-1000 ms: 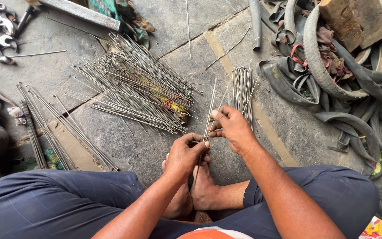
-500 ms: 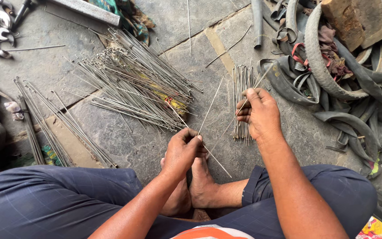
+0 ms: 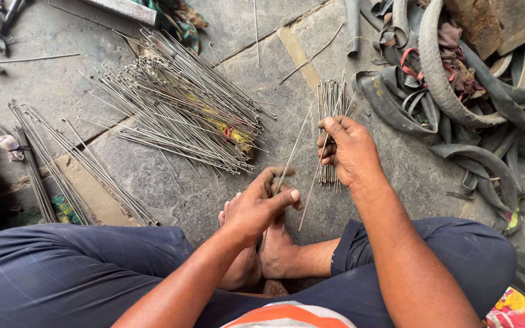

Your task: The person sorts bicycle spokes by hand, picking them up from a pile and arranging them into smaller bundles.

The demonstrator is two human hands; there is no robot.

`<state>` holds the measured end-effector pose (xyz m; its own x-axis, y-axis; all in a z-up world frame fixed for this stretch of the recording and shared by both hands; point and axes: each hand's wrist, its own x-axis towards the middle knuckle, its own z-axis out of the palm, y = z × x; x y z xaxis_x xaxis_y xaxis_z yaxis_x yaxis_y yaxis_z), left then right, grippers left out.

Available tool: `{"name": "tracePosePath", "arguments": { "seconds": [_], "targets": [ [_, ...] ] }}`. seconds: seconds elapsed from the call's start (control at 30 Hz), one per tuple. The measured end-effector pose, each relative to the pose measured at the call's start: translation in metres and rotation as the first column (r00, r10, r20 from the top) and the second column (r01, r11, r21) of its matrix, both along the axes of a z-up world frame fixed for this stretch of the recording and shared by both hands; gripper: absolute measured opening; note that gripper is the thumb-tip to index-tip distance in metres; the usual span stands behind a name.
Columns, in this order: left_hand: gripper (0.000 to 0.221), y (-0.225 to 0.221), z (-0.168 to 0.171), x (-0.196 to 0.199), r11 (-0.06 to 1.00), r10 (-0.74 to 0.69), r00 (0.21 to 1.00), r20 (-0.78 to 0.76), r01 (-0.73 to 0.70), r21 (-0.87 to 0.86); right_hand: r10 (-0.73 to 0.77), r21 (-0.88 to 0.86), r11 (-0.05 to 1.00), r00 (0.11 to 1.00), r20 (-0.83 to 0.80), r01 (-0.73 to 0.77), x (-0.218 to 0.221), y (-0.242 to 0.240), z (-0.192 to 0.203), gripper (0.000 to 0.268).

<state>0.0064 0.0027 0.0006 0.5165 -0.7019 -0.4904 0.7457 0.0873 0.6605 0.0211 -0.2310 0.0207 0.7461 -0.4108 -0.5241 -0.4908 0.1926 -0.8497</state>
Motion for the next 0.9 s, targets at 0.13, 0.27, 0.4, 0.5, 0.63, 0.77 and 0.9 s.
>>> {"name": "tracePosePath", "arguments": {
  "seconds": [0.13,0.27,0.4,0.5,0.63,0.77,0.9],
  "targets": [
    [0.026,0.0,0.008,0.0,0.988,-0.112,0.993,-0.028,0.108,-0.108,0.009,0.017,1.0,1.0,0.015,-0.01,-0.001,0.005,0.002,0.019],
    [0.023,0.001,0.008,-0.002,0.984,-0.154,0.987,-0.053,0.148,-0.102,0.034,-0.002,0.999,0.999,-0.008,-0.034,-0.001,0.01,0.003,0.02],
    [0.023,0.001,0.009,-0.001,0.979,-0.172,0.983,-0.066,0.163,-0.123,0.052,0.05,0.997,0.998,0.03,-0.053,-0.001,0.012,0.003,0.023],
    [0.024,0.002,0.011,-0.001,0.97,-0.208,0.977,-0.042,0.2,-0.139,0.065,0.091,0.993,0.996,0.066,-0.071,-0.002,0.014,0.002,0.024],
    [0.028,0.002,0.013,-0.002,0.953,-0.257,0.966,-0.002,0.254,-0.165,0.098,0.11,0.988,0.987,0.126,-0.112,-0.003,0.014,0.008,0.026],
    [0.034,0.002,0.013,-0.001,0.947,-0.276,0.961,0.017,0.275,-0.165,0.085,0.114,0.988,0.988,0.127,-0.1,-0.002,0.015,0.015,0.027],
    [0.038,0.004,0.016,0.0,0.936,-0.291,0.956,0.033,0.292,-0.195,0.097,0.107,0.988,0.985,0.141,-0.112,-0.002,0.017,0.017,0.029]
  ]
}}
